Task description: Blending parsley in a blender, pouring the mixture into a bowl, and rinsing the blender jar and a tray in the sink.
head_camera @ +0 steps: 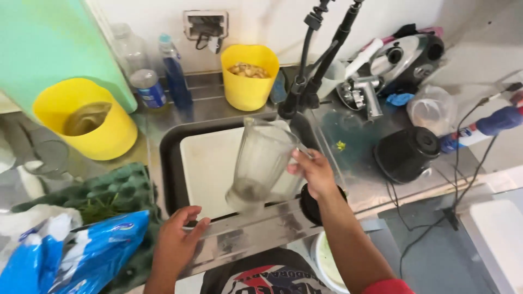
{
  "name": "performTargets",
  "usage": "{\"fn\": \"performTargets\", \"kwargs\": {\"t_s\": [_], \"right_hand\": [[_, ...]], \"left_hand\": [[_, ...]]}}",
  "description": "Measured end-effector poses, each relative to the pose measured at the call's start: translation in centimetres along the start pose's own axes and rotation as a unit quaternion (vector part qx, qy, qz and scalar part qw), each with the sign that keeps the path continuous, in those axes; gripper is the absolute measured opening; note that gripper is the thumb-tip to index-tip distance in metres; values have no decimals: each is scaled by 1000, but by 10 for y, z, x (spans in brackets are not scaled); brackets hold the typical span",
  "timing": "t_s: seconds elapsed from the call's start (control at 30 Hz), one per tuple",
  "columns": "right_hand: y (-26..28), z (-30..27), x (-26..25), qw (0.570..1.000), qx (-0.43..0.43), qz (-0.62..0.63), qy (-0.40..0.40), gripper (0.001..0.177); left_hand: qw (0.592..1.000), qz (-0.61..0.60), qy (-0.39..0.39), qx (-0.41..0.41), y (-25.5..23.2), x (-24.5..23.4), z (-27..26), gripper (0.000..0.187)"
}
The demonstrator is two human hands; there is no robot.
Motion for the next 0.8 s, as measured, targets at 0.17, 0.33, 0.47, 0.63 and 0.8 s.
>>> {"fn": "performTargets", "kwargs": {"t_s": [0.17, 0.33, 0.47, 0.63, 0.8], "right_hand": [[-44, 35, 10, 998, -51, -14, 17, 51], [-67, 73, -1, 973, -181, -22, -142, 61], [-75, 77, 3, 972, -206, -56, -100, 46], [-75, 72, -23, 958, -150, -89, -227, 45], [-96, 89, -51, 965, -255, -23, -49, 37]], "left_hand": [[998, -45, -26, -43, -1, -2, -18, 42], [1000, -24, 13, 6, 12, 9, -14, 43], [999, 0, 35, 36, -4, 12, -3, 47], [980, 68, 46, 179, 26, 37, 16, 51], [974, 22, 91, 207, -26, 34, 13, 48]]}}
Point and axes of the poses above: each hand's wrist, its own z-axis towards the middle knuckle, its own x-axis out of the palm, y = z × x, the point moved 2 cm from there along z, towards the middle knuckle, and after that the axes turned 4 degrees about y, right-handed, at the moved point
